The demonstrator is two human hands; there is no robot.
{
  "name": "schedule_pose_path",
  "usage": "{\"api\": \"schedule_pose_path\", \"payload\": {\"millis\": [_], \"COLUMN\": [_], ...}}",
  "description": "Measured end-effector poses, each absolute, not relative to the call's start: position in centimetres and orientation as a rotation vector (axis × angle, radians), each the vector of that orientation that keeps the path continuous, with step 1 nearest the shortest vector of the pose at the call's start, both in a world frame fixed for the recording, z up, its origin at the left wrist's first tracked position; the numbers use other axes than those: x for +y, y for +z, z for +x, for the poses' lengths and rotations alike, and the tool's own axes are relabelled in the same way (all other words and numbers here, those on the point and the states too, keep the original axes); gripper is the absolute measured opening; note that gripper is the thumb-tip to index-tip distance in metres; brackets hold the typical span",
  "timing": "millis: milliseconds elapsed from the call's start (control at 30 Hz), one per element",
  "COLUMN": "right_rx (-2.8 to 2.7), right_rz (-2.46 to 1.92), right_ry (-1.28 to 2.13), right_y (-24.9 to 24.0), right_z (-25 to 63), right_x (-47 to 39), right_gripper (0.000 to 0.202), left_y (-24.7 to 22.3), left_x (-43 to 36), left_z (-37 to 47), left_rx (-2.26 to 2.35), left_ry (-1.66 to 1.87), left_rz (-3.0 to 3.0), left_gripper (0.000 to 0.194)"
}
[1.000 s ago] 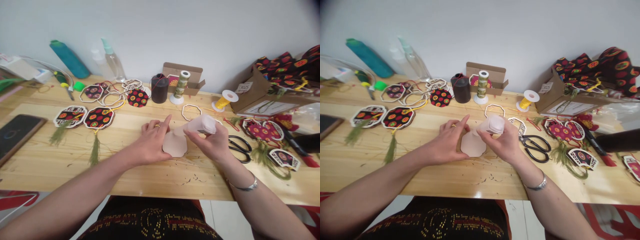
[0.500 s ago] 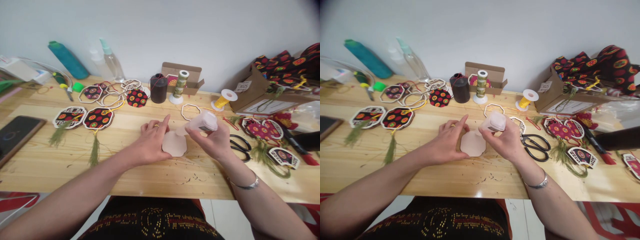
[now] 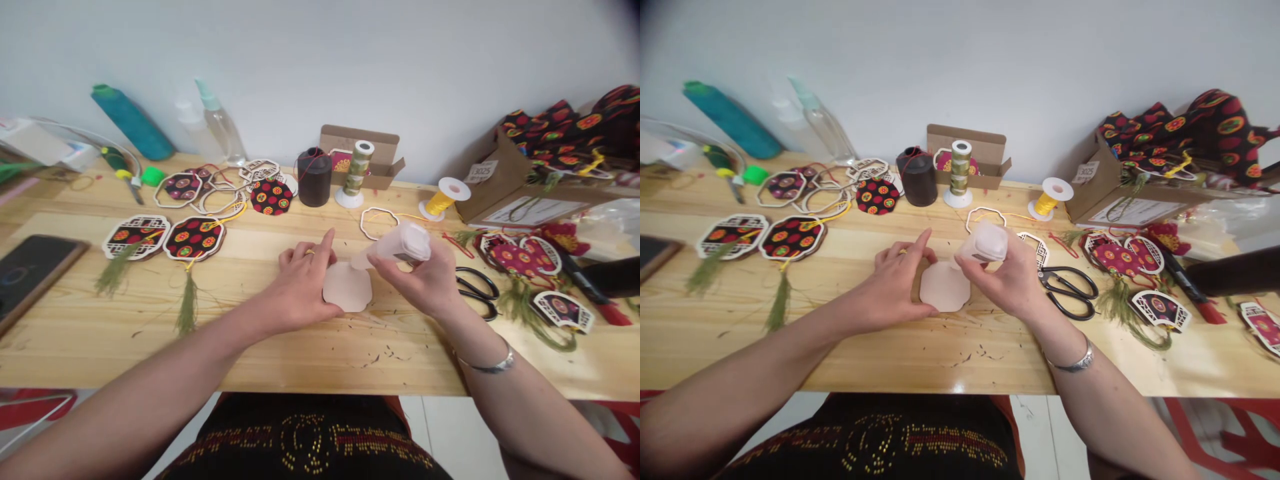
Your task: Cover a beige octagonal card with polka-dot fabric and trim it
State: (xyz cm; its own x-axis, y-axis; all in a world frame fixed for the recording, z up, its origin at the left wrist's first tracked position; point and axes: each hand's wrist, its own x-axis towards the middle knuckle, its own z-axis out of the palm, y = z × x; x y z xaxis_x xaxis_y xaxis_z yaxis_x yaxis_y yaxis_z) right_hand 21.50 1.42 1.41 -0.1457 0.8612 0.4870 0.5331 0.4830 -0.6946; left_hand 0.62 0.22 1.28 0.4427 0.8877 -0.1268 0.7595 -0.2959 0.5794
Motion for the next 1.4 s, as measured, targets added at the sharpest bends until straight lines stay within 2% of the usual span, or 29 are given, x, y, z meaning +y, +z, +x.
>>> {"api": "schedule_pose_path", "payload": {"millis": [167, 400, 767, 1100, 1400], "right_rx": [-1.826, -1.897, -2.075, -2.122, -2.051], "right_rz": [-1.144, -1.166, -1.064, -0.933, -1.068], "right_ry": [0.506, 0.413, 0.508, 0.489, 0.578], "right_y": [2.0, 2.7, 3.3, 3.3, 3.0], "right_z": [21.9, 22.2, 22.6, 22.5, 23.2], "right_x": [1.6, 1.5, 1.1, 0.8, 1.6], "right_gripper": [0.014, 0.017, 0.012, 0.023, 0.013], "left_y": [1.3, 1.4, 1.5, 1.5, 1.4], "left_x": [0.1, 0.0, 0.1, 0.0, 0.0], "left_z": [0.7, 0.7, 0.7, 0.8, 0.8], "left_rx": [1.375, 1.399, 1.413, 1.434, 1.432], "left_ry": [0.306, 0.311, 0.293, 0.277, 0.27], "left_rz": [2.118, 2.103, 2.094, 2.082, 2.104], "left_gripper": [0.118, 0.114, 0.112, 0.111, 0.111]}}
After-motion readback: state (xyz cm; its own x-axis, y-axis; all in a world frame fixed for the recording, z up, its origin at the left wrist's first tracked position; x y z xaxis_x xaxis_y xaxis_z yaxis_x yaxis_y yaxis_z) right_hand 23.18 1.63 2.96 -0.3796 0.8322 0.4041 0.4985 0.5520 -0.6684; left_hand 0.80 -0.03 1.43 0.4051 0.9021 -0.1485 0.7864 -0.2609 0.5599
